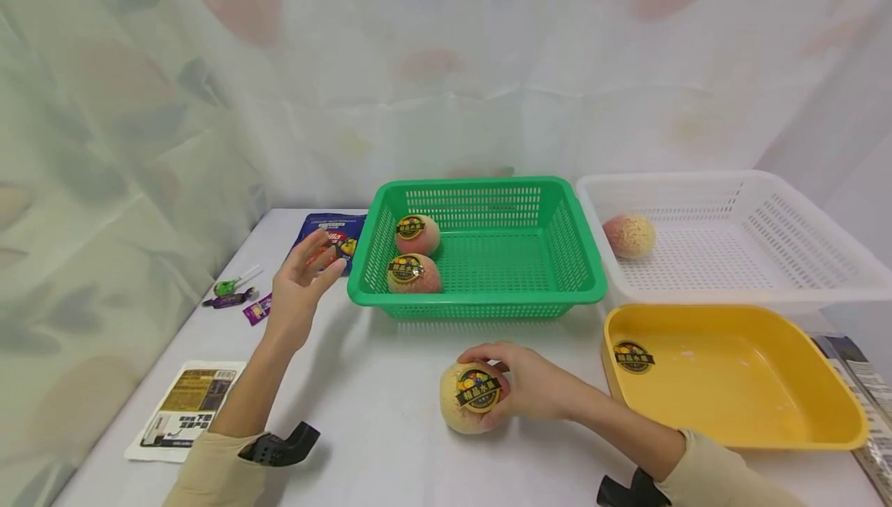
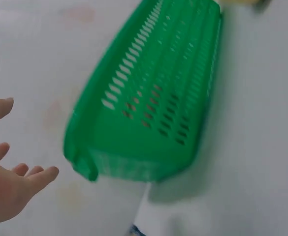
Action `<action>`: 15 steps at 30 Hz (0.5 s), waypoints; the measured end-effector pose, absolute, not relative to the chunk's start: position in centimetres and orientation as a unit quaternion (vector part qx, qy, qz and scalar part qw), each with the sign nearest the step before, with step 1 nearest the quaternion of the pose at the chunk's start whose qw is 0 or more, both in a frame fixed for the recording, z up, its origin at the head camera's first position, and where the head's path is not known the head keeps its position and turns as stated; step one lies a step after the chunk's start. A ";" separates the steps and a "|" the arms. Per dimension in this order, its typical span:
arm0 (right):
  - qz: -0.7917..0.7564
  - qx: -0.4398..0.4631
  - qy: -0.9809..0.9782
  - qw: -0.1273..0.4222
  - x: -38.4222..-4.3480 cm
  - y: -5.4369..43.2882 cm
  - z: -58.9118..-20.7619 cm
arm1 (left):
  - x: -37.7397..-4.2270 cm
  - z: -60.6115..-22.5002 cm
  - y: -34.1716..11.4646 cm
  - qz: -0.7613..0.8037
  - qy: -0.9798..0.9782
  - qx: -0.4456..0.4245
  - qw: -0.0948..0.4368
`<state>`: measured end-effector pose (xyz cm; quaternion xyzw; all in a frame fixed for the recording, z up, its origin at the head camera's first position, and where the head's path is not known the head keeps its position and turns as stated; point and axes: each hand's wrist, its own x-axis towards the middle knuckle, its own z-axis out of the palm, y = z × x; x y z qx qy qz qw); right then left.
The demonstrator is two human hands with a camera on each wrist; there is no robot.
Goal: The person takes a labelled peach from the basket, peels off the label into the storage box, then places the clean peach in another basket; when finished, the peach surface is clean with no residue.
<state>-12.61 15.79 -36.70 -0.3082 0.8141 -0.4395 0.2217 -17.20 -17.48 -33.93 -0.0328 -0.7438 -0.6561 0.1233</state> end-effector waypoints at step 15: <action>-0.457 -0.301 0.806 0.224 -12.4 16.0 -37.0 | -12.7 -35.5 -9.4 -0.610 -0.745 -0.224 -0.152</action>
